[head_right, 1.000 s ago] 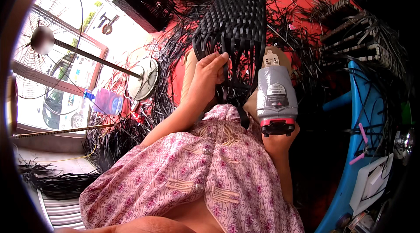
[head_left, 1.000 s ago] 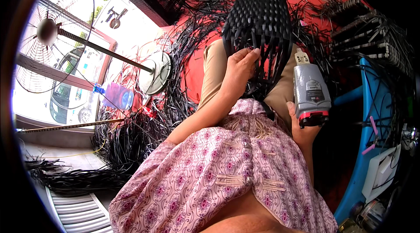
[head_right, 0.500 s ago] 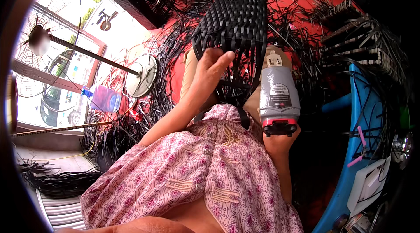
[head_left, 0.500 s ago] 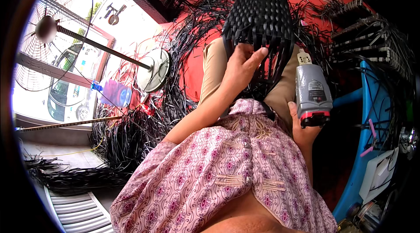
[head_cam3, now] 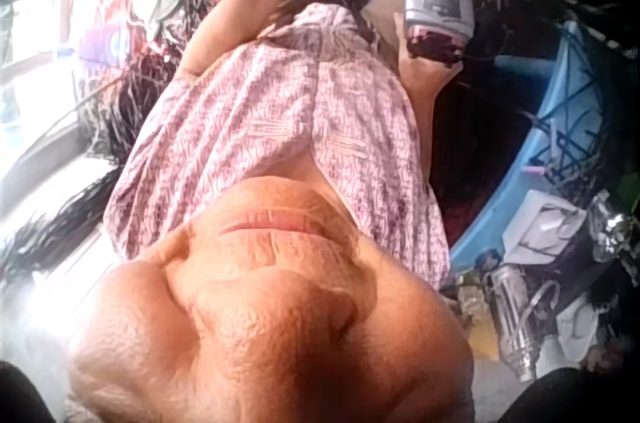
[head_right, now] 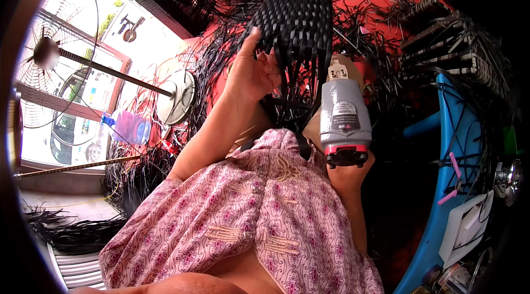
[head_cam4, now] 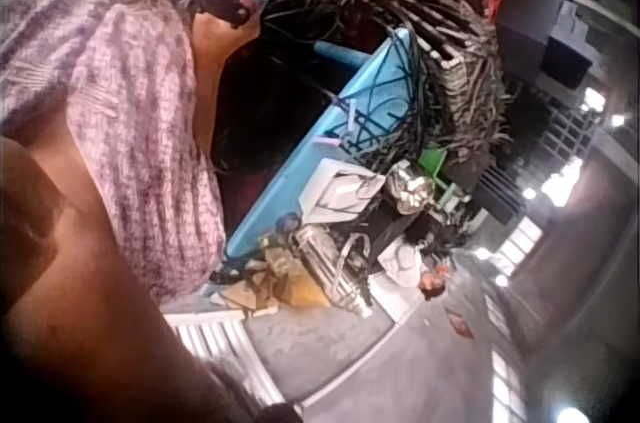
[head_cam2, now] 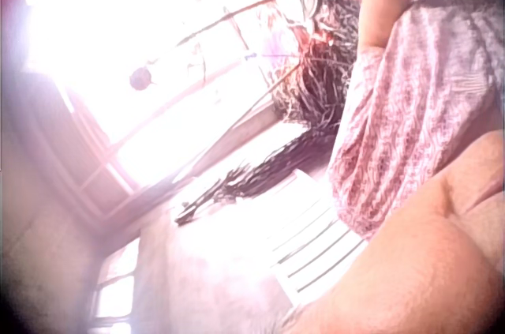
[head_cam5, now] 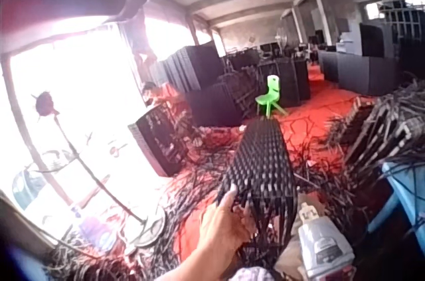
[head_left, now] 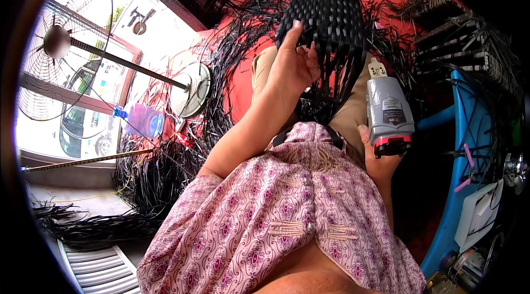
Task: The person sits on the floor and weaves black plastic strips into a basket by hand. They then use a nail gun to secure the woven strips to the basket frame.
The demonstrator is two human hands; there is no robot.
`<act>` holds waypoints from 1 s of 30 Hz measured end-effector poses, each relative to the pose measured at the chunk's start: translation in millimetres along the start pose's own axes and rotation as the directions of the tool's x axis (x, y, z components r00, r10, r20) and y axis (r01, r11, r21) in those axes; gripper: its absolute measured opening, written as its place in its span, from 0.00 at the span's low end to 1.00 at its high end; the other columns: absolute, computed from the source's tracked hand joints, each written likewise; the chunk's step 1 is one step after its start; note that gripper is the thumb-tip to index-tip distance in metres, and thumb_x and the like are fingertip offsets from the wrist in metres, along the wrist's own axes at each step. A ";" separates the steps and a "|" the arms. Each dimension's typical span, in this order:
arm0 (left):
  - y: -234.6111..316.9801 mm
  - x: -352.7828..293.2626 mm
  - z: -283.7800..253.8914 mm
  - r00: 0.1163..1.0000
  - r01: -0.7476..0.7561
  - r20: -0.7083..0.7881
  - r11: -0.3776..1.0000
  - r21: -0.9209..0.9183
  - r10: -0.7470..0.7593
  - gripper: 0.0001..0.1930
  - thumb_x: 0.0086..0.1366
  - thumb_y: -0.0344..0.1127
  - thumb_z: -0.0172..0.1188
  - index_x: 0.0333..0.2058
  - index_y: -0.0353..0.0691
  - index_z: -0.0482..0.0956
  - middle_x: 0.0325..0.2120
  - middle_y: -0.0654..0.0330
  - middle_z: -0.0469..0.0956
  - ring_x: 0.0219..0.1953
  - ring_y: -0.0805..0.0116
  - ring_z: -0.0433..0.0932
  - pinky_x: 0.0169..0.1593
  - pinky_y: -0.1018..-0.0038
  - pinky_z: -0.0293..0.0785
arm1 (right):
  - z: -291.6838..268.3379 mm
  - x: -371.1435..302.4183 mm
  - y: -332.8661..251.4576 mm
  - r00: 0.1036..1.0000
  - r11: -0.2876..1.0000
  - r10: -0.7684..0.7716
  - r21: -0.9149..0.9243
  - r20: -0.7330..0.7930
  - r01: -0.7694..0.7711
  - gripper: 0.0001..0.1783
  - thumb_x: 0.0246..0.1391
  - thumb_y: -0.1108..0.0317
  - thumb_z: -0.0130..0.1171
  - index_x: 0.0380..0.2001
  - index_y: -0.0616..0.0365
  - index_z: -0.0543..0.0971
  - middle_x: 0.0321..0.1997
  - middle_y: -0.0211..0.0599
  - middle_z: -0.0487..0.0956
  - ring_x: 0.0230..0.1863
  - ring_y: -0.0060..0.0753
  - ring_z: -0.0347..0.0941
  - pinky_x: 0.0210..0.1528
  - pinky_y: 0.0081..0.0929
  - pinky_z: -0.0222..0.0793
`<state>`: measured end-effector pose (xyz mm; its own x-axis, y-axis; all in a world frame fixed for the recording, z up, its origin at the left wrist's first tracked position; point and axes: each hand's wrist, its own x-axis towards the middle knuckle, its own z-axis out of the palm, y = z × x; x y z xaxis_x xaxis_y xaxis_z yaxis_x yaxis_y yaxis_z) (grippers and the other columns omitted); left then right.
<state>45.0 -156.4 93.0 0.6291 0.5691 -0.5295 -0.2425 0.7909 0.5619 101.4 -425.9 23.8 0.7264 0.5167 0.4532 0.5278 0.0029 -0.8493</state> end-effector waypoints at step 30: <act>-46.8 26.0 -45.0 0.748 -0.660 0.317 0.701 0.269 0.583 0.12 0.74 0.41 0.59 0.33 0.42 0.80 0.24 0.73 0.75 0.26 0.85 0.69 0.32 0.83 0.66 | 34.1 11.3 -31.7 0.985 0.994 0.016 -0.108 0.171 0.002 0.17 0.53 0.72 0.73 0.44 0.65 0.79 0.40 0.35 0.80 0.38 0.30 0.75 0.41 0.31 0.73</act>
<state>39.5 -168.4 24.3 0.5637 0.8152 0.1330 -0.3866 0.1181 0.9146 77.8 -390.9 46.6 0.6489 0.6555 0.3863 0.5742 -0.0887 -0.8139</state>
